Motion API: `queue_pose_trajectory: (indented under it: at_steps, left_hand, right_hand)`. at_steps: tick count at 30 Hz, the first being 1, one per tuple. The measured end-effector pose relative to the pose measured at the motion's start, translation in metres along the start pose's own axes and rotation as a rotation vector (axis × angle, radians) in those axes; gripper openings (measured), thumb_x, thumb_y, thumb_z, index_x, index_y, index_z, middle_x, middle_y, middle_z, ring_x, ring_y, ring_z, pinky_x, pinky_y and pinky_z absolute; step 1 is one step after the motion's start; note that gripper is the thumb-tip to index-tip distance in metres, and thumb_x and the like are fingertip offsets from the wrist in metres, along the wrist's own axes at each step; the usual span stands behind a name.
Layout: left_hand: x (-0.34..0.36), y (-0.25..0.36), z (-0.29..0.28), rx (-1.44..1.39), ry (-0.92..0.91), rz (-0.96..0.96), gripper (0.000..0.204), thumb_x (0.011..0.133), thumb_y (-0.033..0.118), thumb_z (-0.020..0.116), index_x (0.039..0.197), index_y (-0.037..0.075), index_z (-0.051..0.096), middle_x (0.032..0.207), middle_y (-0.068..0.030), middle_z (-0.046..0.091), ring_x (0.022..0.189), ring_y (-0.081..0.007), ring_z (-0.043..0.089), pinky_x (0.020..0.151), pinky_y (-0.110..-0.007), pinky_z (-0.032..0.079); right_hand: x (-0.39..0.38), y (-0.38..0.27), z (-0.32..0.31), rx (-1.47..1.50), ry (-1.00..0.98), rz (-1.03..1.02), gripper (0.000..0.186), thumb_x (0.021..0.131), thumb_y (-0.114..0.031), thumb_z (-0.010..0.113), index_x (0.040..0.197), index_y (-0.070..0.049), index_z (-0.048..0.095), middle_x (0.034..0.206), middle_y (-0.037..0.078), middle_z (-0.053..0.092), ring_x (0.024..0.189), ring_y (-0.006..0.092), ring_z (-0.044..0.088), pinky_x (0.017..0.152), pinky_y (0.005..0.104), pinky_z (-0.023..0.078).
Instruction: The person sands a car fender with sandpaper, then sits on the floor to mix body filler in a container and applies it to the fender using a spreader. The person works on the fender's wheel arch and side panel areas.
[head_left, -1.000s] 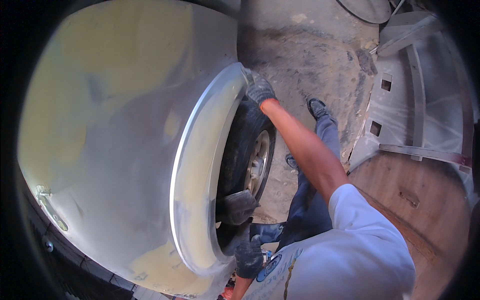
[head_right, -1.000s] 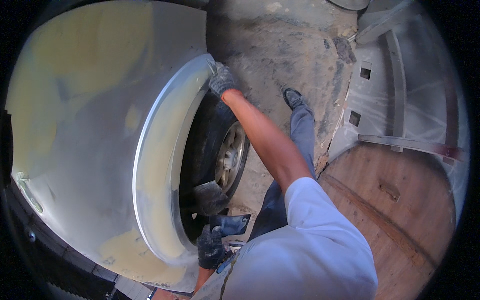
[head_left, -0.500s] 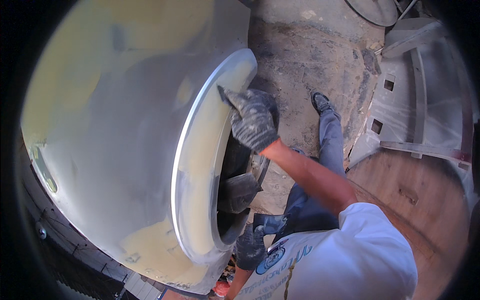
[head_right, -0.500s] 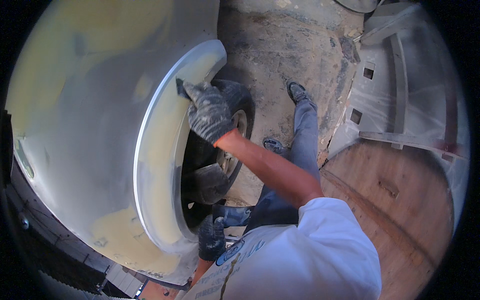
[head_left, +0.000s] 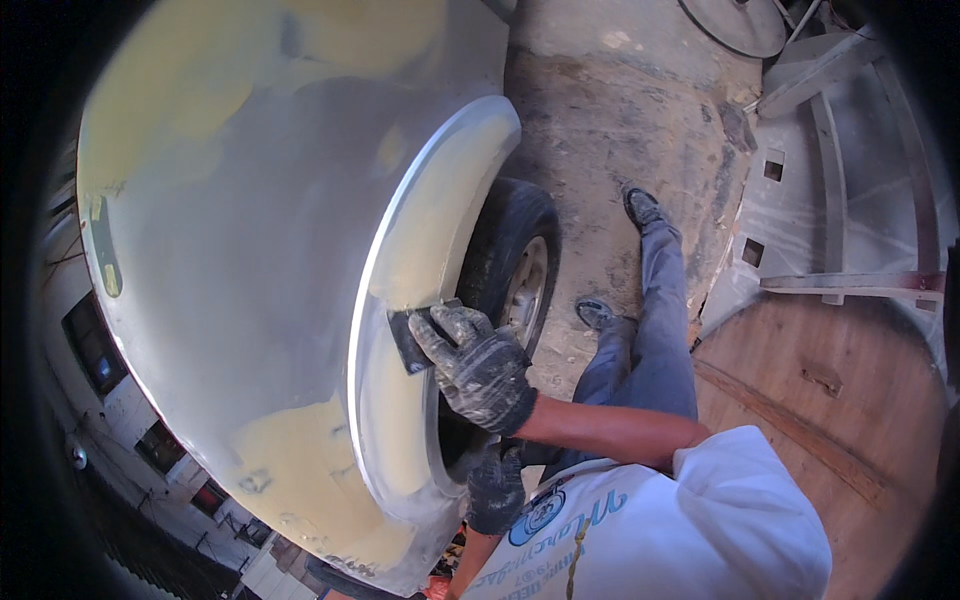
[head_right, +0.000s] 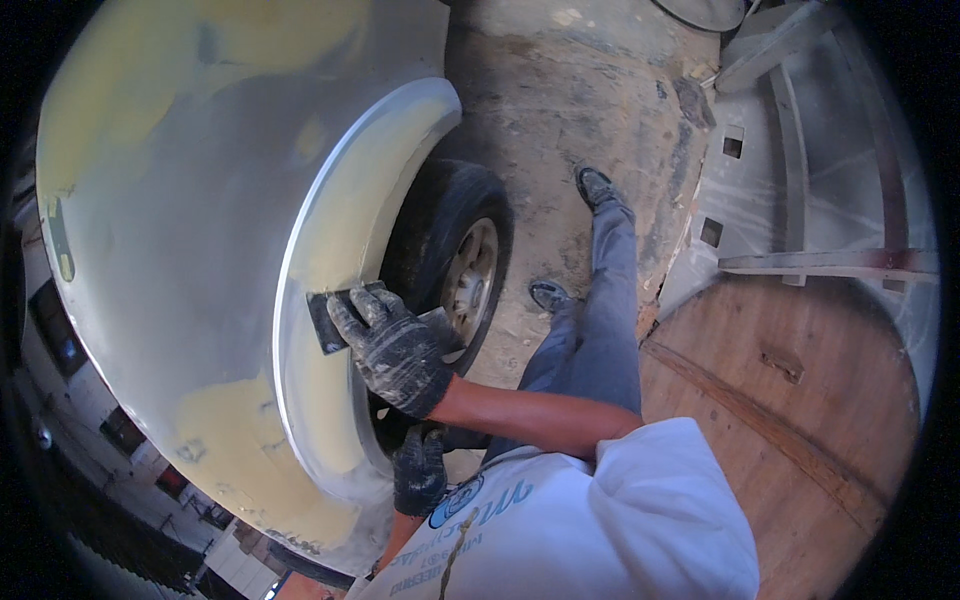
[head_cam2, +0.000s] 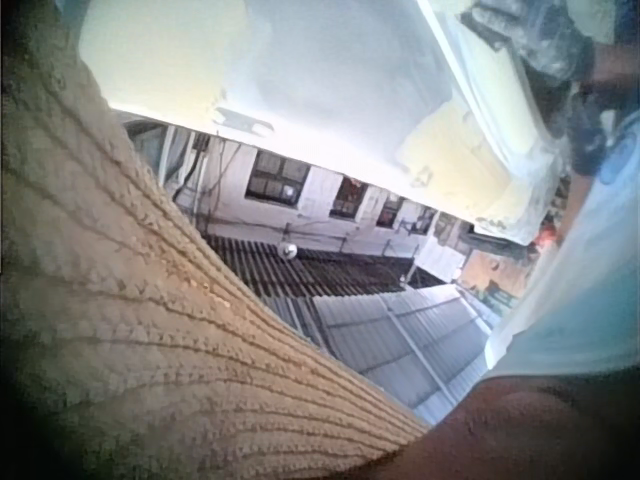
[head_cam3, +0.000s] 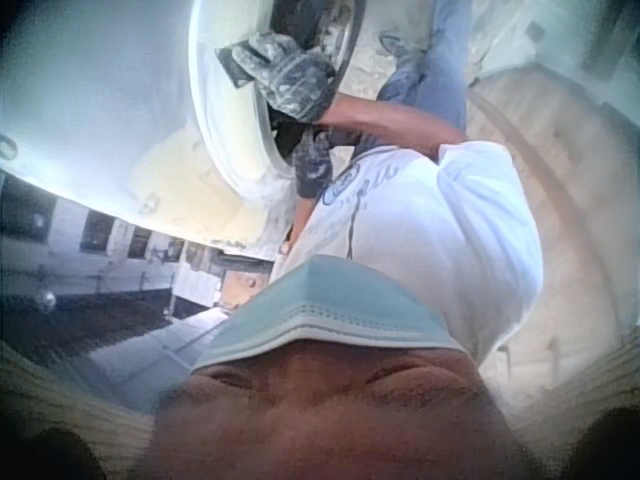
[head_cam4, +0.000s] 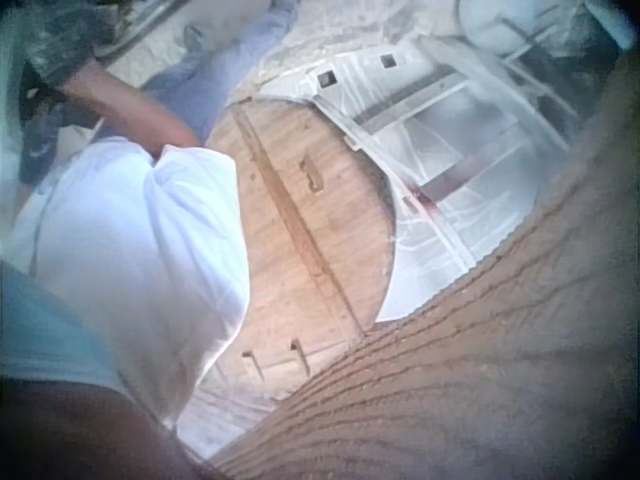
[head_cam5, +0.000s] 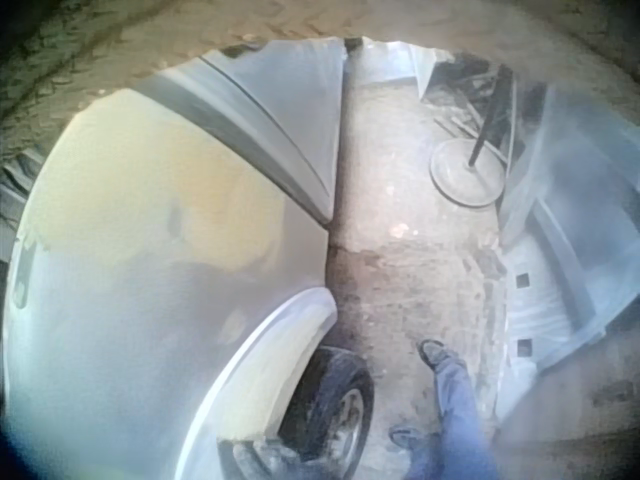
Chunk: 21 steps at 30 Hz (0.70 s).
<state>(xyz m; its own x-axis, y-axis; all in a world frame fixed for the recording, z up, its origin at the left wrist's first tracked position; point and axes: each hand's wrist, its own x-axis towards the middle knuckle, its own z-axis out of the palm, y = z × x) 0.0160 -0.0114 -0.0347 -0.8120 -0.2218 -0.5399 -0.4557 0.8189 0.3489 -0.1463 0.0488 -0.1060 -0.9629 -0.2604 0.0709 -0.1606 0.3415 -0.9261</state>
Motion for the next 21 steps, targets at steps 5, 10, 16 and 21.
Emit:
queue_pose_trajectory:
  at_steps: [5,10,16,21]
  left_hand:
    - [-0.012,-0.008,-0.001,0.066,-0.007,-0.019,0.025,0.095,0.022,0.045,0.092,0.000,0.055,0.080,-0.0208,0.060,0.076,-0.0400,0.055,0.066,-0.046,0.042]
    - [-0.014,-0.010,0.003,0.087,0.010,-0.022,0.026,0.095,0.023,0.045,0.096,-0.001,0.056,0.083,-0.0210,0.061,0.080,-0.0397,0.056,0.071,-0.045,0.043]
    - [-0.015,0.001,-0.002,0.022,-0.081,-0.135,0.028,0.096,0.024,0.045,0.101,-0.002,0.056,0.090,-0.0227,0.060,0.085,-0.0392,0.056,0.075,-0.045,0.043]
    - [-0.011,0.005,-0.005,0.062,-0.060,-0.040,0.028,0.096,0.024,0.044,0.093,-0.001,0.056,0.085,-0.0222,0.058,0.080,-0.0387,0.054,0.071,-0.044,0.042]
  right_hand:
    - [0.050,0.107,-0.012,-0.151,0.088,0.002,0.041,0.085,-0.010,0.048,0.126,-0.004,0.051,0.114,0.014,0.058,0.102,0.0273,0.055,0.088,0.0365,0.046]
    - [0.162,0.238,0.018,0.011,0.220,0.319,0.042,0.085,-0.014,0.044,0.125,-0.005,0.051,0.127,0.019,0.052,0.116,0.0342,0.049,0.100,0.0400,0.039]
    - [0.137,0.188,0.018,-0.009,0.195,0.241,0.046,0.084,-0.015,0.046,0.130,-0.021,0.051,0.119,0.017,0.058,0.116,0.0322,0.050,0.099,0.0403,0.041]
    - [0.079,0.094,-0.002,0.094,0.211,0.080,0.055,0.077,-0.006,0.056,0.132,-0.010,0.049,0.119,0.018,0.056,0.108,0.0327,0.053,0.096,0.0424,0.041]
